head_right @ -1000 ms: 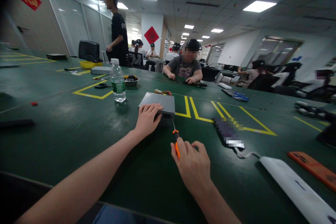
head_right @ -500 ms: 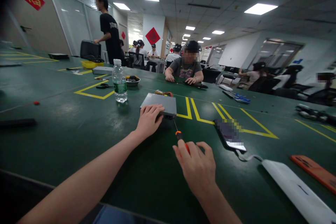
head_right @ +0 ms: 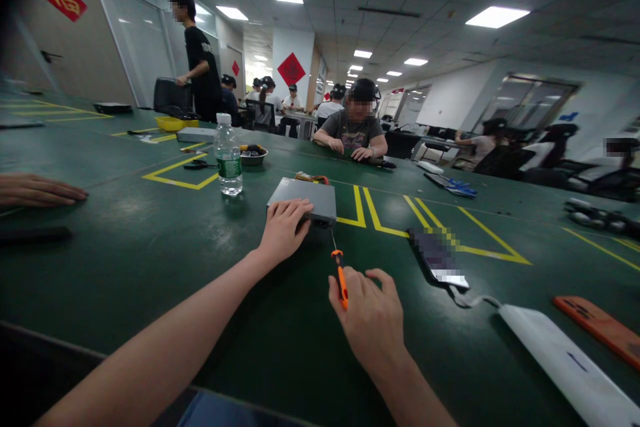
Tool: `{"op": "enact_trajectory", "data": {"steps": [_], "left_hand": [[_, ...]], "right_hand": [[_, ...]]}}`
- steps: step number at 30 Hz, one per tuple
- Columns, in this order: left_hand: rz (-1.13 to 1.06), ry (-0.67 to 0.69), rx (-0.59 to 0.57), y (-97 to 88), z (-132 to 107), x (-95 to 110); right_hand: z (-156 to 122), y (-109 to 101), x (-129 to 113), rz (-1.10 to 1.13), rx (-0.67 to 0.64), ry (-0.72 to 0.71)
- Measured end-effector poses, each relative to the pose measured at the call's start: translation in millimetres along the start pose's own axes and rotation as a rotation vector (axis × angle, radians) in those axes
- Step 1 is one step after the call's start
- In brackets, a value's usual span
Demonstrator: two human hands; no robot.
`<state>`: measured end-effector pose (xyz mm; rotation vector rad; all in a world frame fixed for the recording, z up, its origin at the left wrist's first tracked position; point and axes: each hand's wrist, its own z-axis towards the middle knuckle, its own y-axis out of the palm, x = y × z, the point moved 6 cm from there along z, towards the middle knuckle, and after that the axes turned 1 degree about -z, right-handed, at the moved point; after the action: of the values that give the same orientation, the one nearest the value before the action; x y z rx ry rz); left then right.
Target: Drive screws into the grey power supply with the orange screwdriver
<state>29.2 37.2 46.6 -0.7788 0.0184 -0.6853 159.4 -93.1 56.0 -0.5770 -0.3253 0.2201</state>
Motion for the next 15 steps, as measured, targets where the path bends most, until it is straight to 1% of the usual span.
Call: {"op": "enact_trajectory", "data": {"steps": [3,6,9,11,15], "left_hand": [[-0.005,0.009,-0.007,-0.2,-0.2,0.1],[-0.006,0.015,-0.016,-1.6,-0.2,1.1],[-0.004,0.006,-0.019,-3.1,-0.3,1.6],[-0.003,0.002,-0.019,-3.5,-0.4,1.7],[-0.001,0.01,-0.013,-2.3,-0.7,1.5]], "right_hand": [[1.2,-6.3,3.4,0.042,0.035,0.045],[0.7,-8.8,0.5,0.1,0.063,0.015],[-0.5,-1.1,-6.3,0.151,0.01,-0.049],[-1.3,5.8,-9.0,0.159,-0.031,-0.062],[-1.4,11.9,-11.0,0.13,-0.039,-0.073]]}}
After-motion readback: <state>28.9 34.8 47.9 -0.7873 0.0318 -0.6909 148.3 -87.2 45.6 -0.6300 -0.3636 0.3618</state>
